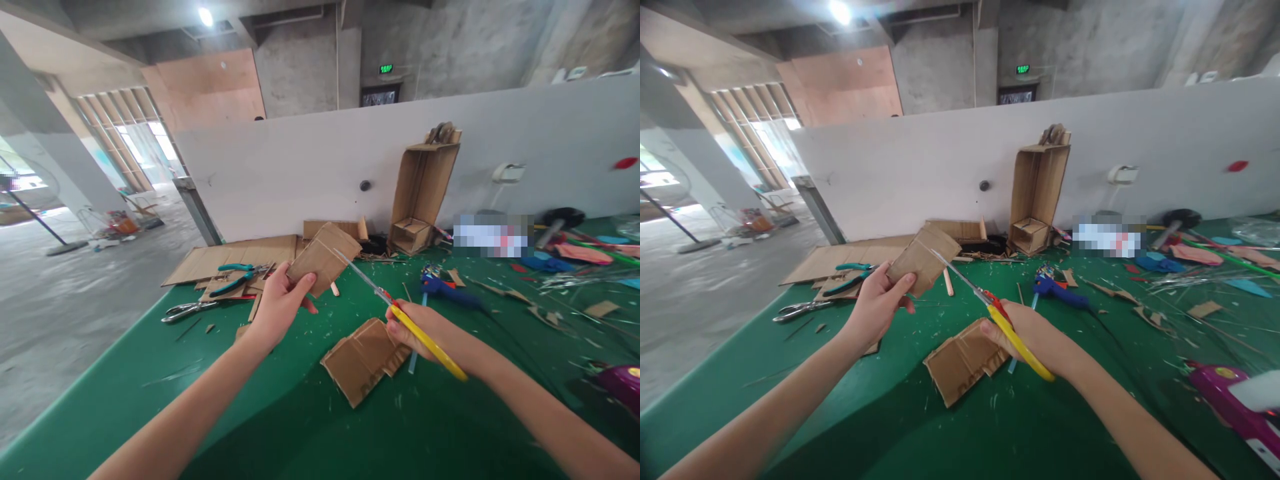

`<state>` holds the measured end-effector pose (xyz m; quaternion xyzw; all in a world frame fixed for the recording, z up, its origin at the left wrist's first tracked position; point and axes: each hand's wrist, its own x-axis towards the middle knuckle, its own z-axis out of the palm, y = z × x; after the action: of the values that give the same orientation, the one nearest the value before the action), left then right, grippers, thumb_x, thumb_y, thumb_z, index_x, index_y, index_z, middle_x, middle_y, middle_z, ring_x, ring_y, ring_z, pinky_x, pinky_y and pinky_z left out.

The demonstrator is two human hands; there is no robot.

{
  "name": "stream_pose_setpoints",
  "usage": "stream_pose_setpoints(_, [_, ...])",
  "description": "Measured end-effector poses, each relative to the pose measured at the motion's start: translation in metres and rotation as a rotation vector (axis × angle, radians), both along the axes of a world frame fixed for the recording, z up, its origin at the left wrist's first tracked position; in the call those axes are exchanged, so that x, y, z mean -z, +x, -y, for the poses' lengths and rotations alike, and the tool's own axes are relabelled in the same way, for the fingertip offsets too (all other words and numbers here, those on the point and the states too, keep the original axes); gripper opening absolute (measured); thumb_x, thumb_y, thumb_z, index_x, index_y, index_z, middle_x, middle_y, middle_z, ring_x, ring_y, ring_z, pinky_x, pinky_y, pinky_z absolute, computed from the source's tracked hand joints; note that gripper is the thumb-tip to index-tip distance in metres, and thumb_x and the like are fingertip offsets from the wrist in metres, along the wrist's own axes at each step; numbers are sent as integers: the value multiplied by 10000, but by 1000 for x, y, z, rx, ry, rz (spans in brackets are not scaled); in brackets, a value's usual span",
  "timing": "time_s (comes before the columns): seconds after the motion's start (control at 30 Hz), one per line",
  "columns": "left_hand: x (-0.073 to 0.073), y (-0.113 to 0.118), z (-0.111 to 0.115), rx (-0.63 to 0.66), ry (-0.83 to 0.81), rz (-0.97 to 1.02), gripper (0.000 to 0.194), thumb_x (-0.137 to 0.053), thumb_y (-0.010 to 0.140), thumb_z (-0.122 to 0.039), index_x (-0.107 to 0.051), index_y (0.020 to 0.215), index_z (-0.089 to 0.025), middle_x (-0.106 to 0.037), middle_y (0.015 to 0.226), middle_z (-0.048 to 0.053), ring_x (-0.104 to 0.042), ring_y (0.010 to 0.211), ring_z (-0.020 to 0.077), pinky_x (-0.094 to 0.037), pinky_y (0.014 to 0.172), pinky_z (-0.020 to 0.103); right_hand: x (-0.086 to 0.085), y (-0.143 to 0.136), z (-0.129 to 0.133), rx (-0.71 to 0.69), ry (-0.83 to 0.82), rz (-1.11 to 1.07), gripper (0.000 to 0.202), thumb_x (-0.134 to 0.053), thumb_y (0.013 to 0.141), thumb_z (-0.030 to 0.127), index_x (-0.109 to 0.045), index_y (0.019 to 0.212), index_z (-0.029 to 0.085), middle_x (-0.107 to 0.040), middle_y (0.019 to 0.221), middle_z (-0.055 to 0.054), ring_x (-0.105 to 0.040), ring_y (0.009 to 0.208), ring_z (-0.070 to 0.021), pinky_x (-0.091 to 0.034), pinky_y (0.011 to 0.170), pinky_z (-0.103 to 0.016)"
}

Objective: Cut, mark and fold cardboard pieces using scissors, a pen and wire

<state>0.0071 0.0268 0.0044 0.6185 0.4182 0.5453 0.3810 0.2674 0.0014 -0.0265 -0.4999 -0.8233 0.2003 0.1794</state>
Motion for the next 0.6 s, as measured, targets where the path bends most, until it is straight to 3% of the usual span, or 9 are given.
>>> stream_pose_setpoints(0.4, [-1, 2, 5, 18, -15, -62, 270, -592, 822, -381, -405, 799, -187, -488, 585, -76, -469, 341, 45, -278, 318, 163, 0, -2, 3, 21, 0, -11, 355, -374, 868, 530, -467, 808, 193, -556, 735, -54, -518, 610, -166, -416, 574, -301])
stream_pose_setpoints(0.6, [-3, 0, 5, 34, -4, -119, 267, -581, 833, -387, -402, 808, -191, -500, 584, -75, -428, 314, 33, -245, 305, 160, 3, 1, 1, 84, 78, 47, 277, -419, 859, 461, -501, 800, 203, -575, 796, -53, -563, 673, -184, -420, 631, -300])
